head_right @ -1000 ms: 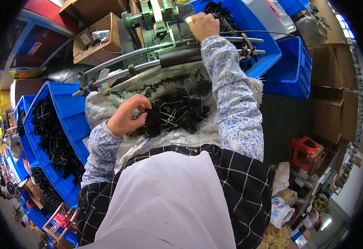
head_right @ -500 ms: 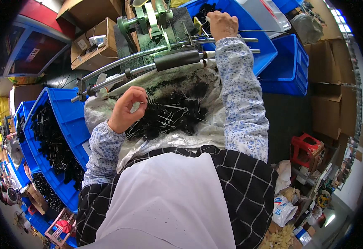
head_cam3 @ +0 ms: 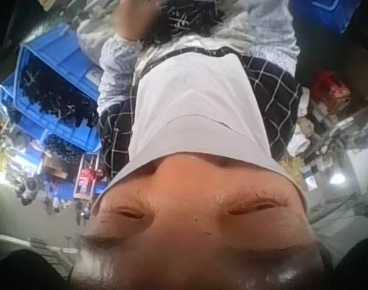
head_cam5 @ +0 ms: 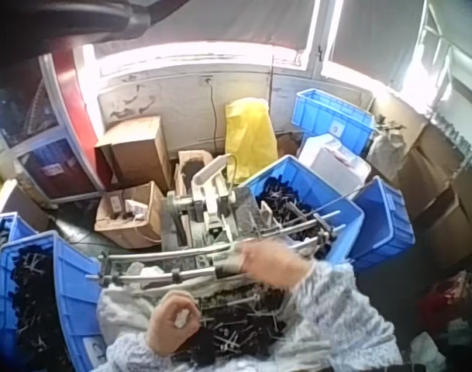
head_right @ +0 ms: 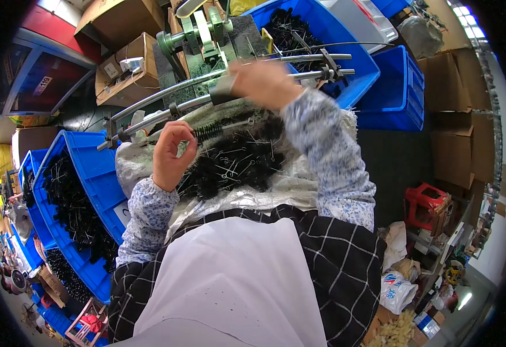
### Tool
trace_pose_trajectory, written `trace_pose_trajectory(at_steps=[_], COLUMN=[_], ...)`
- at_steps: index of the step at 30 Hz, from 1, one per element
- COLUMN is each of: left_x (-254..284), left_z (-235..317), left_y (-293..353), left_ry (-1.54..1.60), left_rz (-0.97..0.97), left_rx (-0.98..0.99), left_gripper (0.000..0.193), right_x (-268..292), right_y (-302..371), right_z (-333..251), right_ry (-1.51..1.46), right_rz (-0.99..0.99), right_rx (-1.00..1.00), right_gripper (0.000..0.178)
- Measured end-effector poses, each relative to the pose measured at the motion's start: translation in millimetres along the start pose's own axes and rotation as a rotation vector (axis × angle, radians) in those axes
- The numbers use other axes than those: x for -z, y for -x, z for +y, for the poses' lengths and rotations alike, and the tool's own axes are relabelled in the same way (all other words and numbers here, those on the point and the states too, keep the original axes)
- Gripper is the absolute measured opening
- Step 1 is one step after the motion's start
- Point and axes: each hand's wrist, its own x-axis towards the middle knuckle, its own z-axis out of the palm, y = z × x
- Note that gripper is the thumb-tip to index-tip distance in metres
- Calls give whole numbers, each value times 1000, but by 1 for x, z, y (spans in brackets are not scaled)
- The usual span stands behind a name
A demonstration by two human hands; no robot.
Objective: The person operates a green benchtop machine, repeatedly picking up small black metal rods from a pile and inserting them into the machine's slot. The person then pulls a lever to process the rods and places them into a blue bin. The task is performed continuously throughout the clip.
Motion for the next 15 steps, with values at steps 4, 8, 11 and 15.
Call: trace_pose_trajectory(at_steps=[4,8,11,15], left_x=[2,0,9,1], left_z=[-5,7,-7,-29], left_y=[0,3,12,34], left_ry=[-200,-185,-367,-702], left_rz=[57,125,-297,-651], left_rx=[-82,18,71,98], left_gripper=[26,27,37,36], right_x=[-19,-38,-26,-48], right_y=[37,24,-23,-72], right_z=[-58,-47,-7,43], right_ry=[-582,-612,-138,253], right_rz=[-215,32,449,712], right_rx=[247,272,-49,-164], right_gripper=[36,33,22,23])
